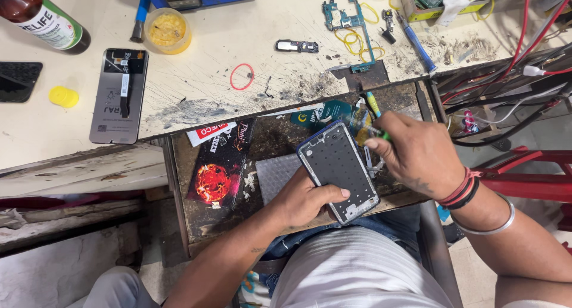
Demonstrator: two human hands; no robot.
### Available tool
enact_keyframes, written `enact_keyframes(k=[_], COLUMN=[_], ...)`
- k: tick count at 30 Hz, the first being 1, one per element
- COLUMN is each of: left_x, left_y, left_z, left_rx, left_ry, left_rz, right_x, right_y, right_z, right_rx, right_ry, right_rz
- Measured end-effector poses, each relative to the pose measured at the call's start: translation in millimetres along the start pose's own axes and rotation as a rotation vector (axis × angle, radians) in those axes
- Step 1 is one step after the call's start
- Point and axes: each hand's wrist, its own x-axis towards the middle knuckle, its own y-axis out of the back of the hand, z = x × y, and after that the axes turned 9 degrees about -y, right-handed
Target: The person uses a green-handled screwdriver to remove screws from the back of a smartphone, then flips the device to access the interior and continues unscrewing components near the battery and camera module. The person handles the phone and screwdriver throughout the clip.
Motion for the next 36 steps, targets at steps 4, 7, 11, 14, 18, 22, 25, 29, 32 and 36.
enact_keyframes(k=[4, 7, 11, 14, 18, 22, 25, 29, 32, 36], left_x=[-0.3, 0.5, 0.4, -0.2, -2.3, -1.6, -7.9, -38.4, -58.7, -68.3], left_y=[-0.5, -0.1, 0.1, 1.7, 6.2, 13.5, 12.5, -2.1, -17.5, -29.3], left_z=[-1.0, -0.4, 1.7, 3.8, 6.1, 8.8, 11.5, 10.9, -1.3, -25.0], left_rx=[-0.09, -0.058, -0.024, 0.026, 0.174, 0.189, 0.133, -0.173, -0.389, -0.458], left_ry=[-0.001, -0.011, -0.017, -0.006, -0.141, -0.261, -0.194, 0.075, 0.231, 0.225], left_rz=[0.002, -0.015, -0.025, -0.036, -0.006, 0.023, 0.112, 0.213, 0.348, 0.447], right_x=[-1.9, -0.5, -0.3, -3.4, -15.2, -28.1, -41.5, -62.2, -74.9, -82.8], right_y=[1.0, 0.8, -1.1, -2.0, -1.2, -0.7, 2.4, 9.0, 9.5, 8.6], right_z=[-3.1, -3.6, -3.3, -1.4, 5.2, 17.0, 26.5, 37.5, 41.9, 46.4], right_rx=[-0.033, -0.046, -0.04, 0.015, 0.135, 0.154, 0.189, 0.334, 0.381, 0.391], right_ry=[0.016, 0.005, -0.021, -0.077, -0.169, -0.196, -0.216, -0.279, -0.282, -0.294], right_rz=[-0.03, -0.016, 0.003, 0.026, 0.079, 0.091, 0.117, 0.115, 0.125, 0.121])
